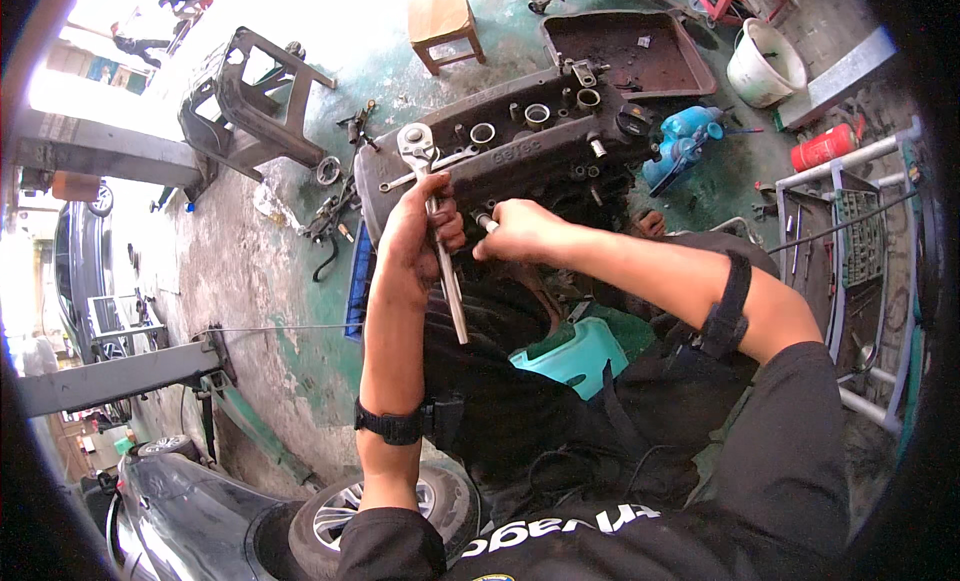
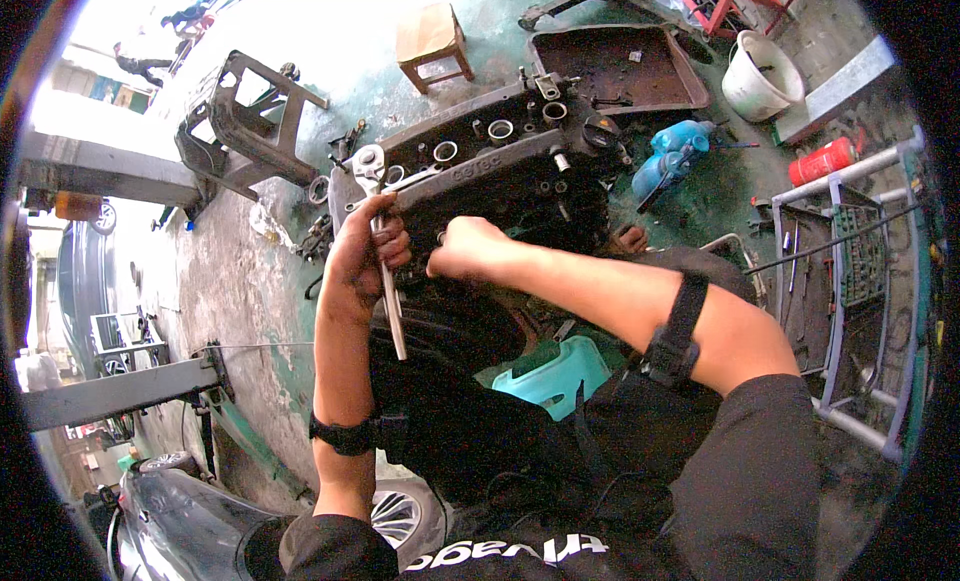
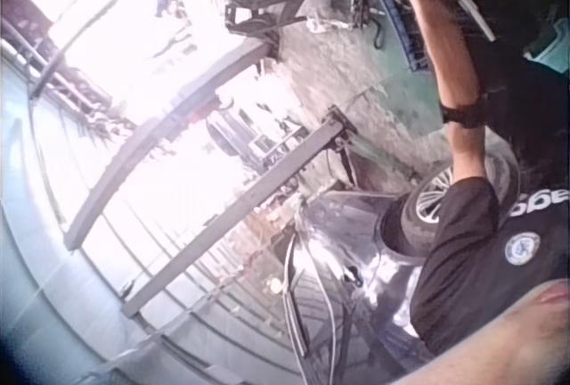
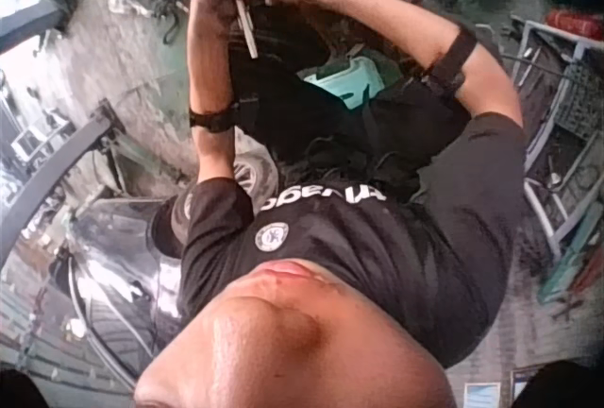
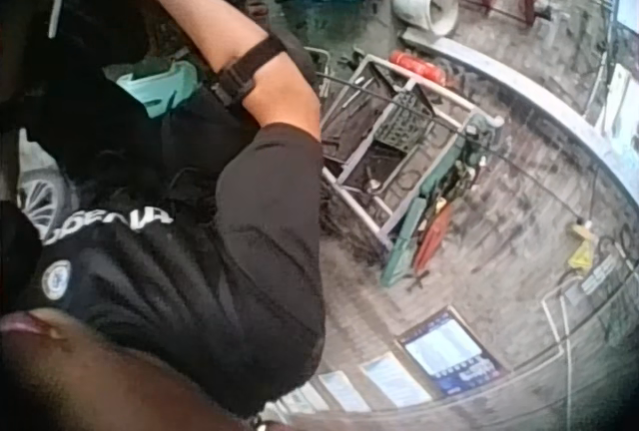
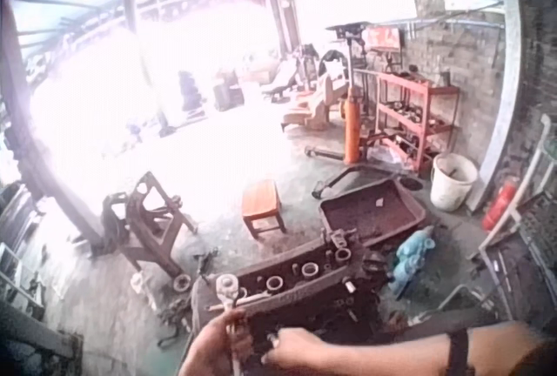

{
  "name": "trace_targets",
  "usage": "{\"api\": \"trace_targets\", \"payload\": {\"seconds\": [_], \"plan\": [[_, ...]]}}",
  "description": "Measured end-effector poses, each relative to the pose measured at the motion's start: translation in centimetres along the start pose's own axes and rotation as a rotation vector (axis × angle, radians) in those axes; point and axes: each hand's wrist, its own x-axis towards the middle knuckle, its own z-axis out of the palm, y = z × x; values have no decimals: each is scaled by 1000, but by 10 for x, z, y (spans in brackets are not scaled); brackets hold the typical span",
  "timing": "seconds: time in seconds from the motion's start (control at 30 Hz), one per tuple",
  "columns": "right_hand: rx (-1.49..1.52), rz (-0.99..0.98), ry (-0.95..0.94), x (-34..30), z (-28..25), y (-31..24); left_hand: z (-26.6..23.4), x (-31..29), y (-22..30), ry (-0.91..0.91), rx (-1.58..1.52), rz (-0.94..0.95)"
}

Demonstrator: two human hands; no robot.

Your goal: The person uses a ratchet and socket to tighten bolts on a car engine block. They adjust the tool and reposition their hands to reach different bolt locations on the engine.

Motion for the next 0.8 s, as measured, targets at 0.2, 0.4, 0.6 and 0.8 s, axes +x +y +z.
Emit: {"api": "trace_targets", "payload": {"seconds": [0.2,0.4,0.6,0.8], "plan": [[931,183,-271,-2,4,16,2,-3,-18,157,163,68],[1051,249,-232,-10,14,15,-2,-2,-37,152,289,-35],[457,-6,-239,-15,0,11,-10,18,-56,121,279,93],[473,-107,-446,-25,-19,7,-15,29,-58,86,137,-12]]}}
